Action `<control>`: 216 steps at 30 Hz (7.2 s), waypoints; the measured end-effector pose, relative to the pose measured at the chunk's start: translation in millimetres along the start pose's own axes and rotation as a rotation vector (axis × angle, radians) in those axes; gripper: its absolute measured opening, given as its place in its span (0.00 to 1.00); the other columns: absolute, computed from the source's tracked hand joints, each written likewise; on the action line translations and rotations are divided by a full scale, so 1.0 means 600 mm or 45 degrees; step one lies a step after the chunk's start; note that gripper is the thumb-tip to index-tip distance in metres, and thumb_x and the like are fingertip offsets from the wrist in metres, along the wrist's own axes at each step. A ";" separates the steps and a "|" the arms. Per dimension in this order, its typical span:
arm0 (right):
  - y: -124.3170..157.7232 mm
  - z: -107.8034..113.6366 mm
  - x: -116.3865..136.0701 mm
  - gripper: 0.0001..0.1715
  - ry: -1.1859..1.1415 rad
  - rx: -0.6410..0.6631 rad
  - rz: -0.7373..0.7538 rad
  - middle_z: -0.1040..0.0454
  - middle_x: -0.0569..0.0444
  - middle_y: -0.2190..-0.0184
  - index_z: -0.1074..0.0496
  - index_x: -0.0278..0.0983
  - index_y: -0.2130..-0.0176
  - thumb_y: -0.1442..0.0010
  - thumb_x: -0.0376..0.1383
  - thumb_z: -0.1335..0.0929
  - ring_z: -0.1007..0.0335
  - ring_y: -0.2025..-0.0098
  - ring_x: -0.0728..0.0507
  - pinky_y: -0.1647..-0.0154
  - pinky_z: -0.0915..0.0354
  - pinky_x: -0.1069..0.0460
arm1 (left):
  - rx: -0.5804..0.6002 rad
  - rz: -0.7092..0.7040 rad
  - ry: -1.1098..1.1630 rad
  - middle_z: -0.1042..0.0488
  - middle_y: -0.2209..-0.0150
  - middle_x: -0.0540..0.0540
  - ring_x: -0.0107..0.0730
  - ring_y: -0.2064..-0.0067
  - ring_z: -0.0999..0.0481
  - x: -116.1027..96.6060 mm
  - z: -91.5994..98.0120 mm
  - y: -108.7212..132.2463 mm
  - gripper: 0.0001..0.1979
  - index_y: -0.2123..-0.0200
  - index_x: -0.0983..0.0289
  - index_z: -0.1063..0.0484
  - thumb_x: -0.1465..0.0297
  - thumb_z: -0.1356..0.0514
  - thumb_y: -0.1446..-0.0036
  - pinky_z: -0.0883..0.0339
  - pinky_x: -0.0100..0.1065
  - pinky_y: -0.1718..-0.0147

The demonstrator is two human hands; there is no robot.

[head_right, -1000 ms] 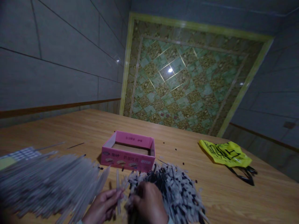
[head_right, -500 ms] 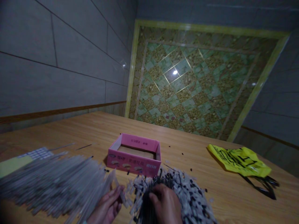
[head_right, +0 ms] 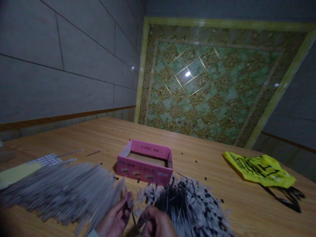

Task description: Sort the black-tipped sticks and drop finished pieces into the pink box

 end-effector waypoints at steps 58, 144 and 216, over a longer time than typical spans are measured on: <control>-0.023 0.038 -0.068 0.11 1.524 -0.542 -0.154 0.23 0.51 0.68 0.26 0.41 0.70 0.53 0.30 0.36 0.27 0.64 0.40 0.70 0.43 0.53 | 0.006 0.306 0.399 0.23 0.76 0.59 0.29 0.76 0.22 0.013 -0.003 0.003 0.17 0.75 0.70 0.25 0.76 0.51 0.41 0.27 0.24 0.82; -0.013 0.036 -0.050 0.12 -0.175 -0.784 0.560 0.30 0.54 0.78 0.29 0.36 0.72 0.55 0.41 0.28 0.35 0.76 0.46 0.76 0.39 0.54 | 0.023 -0.133 -0.382 0.23 0.78 0.56 0.28 0.76 0.23 0.001 -0.019 0.019 0.07 0.74 0.69 0.30 0.74 0.34 0.56 0.29 0.22 0.78; -0.014 0.019 -0.049 0.23 0.722 -0.751 0.538 0.35 0.57 0.84 0.33 0.37 0.78 0.40 0.46 0.42 0.39 0.80 0.48 0.80 0.47 0.57 | 0.065 -0.253 -0.676 0.24 0.78 0.54 0.31 0.77 0.24 0.006 0.000 -0.004 0.21 0.71 0.66 0.33 0.59 0.31 0.65 0.34 0.27 0.80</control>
Point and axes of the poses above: each hand's wrist, its own y-axis away from the middle knuckle, its own z-axis out of the back of the hand, x = y × z, the point moved 6 cm from there along -y, towards the middle knuckle
